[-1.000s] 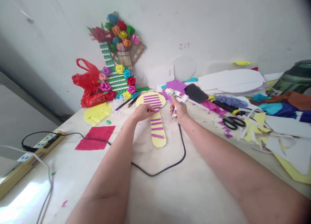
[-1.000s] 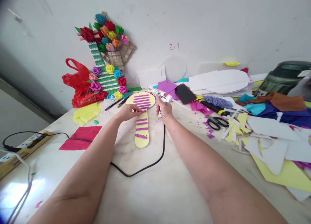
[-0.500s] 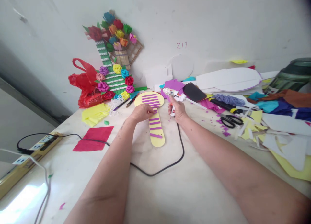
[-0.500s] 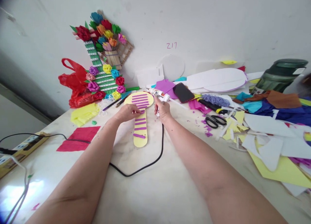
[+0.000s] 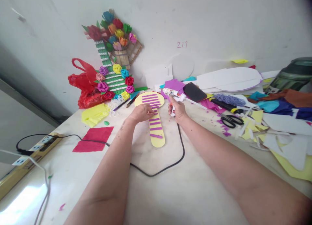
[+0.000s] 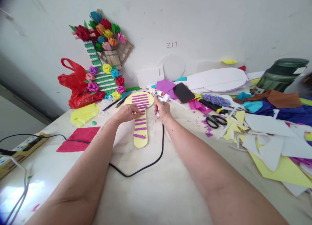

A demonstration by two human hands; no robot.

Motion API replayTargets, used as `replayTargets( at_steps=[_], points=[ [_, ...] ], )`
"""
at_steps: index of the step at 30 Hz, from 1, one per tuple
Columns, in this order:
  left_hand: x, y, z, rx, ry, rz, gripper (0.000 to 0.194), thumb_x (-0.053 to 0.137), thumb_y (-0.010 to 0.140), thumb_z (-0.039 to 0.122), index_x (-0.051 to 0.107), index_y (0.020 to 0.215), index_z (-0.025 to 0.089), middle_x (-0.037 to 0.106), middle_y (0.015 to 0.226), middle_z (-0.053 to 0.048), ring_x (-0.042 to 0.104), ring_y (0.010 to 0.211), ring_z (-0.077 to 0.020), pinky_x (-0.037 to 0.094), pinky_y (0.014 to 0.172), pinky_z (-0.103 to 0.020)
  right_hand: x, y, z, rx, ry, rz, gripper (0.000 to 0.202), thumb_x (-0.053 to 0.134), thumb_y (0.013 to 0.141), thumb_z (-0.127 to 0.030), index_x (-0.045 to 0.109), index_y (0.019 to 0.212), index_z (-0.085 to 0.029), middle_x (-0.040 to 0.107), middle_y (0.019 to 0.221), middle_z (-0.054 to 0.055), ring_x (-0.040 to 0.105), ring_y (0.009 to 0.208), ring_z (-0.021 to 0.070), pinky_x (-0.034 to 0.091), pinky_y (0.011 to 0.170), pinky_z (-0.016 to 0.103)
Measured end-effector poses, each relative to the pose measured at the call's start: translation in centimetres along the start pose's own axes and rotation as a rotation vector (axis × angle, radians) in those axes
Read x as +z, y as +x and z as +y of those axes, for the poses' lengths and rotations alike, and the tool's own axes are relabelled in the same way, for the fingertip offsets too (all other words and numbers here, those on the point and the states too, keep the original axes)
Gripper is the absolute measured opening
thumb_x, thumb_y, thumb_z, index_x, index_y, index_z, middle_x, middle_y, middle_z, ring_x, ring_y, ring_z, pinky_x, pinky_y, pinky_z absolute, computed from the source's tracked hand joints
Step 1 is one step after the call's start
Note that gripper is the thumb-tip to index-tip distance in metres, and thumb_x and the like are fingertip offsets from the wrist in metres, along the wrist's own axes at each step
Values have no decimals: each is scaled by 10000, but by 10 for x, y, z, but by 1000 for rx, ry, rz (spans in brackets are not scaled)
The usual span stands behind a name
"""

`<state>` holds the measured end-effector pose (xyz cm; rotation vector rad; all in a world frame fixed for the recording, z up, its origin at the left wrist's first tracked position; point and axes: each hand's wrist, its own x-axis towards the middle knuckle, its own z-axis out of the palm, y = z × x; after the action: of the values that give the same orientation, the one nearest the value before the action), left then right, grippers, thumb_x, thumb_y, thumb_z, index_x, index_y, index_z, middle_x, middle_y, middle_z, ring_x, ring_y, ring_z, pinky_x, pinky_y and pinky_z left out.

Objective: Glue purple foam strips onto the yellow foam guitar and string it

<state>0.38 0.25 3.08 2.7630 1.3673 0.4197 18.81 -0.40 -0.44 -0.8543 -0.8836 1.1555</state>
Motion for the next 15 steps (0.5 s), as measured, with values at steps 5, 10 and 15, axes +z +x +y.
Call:
replayTargets(
  at_steps=[5, 10, 15],
  points=[
    [-9, -7, -7, -156, -137, 140, 288, 514, 706, 297, 704, 895, 193, 649, 883, -46, 568, 758, -154, 440, 669, -239, 1, -1, 0, -3, -52, -9, 331, 649, 623, -416, 458, 516, -168, 441, 383, -59, 380, 284, 52, 290, 301, 191],
    [-4, -14, -30, -189, -177, 161, 353, 597, 648, 405, 674, 935, 213, 629, 967, -45, 539, 910, -201, 447, 690, -264, 7, -4, 5, 15, -144, -33, 169, 630, 623, -278, 518, 622, -151, 525, 424, -42, 431, 306, 66, 329, 318, 183],
    [4, -17, -40, -198, -331, 134, 223, 649, 598, 385, 664, 701, 187, 636, 831, -34, 556, 822, -170, 433, 670, -249, 12, -8, 8, 38, -289, -24, 217, 614, 674, -331, 555, 770, -146, 596, 516, -4, 536, 380, 91, 379, 353, 171]
  ],
)
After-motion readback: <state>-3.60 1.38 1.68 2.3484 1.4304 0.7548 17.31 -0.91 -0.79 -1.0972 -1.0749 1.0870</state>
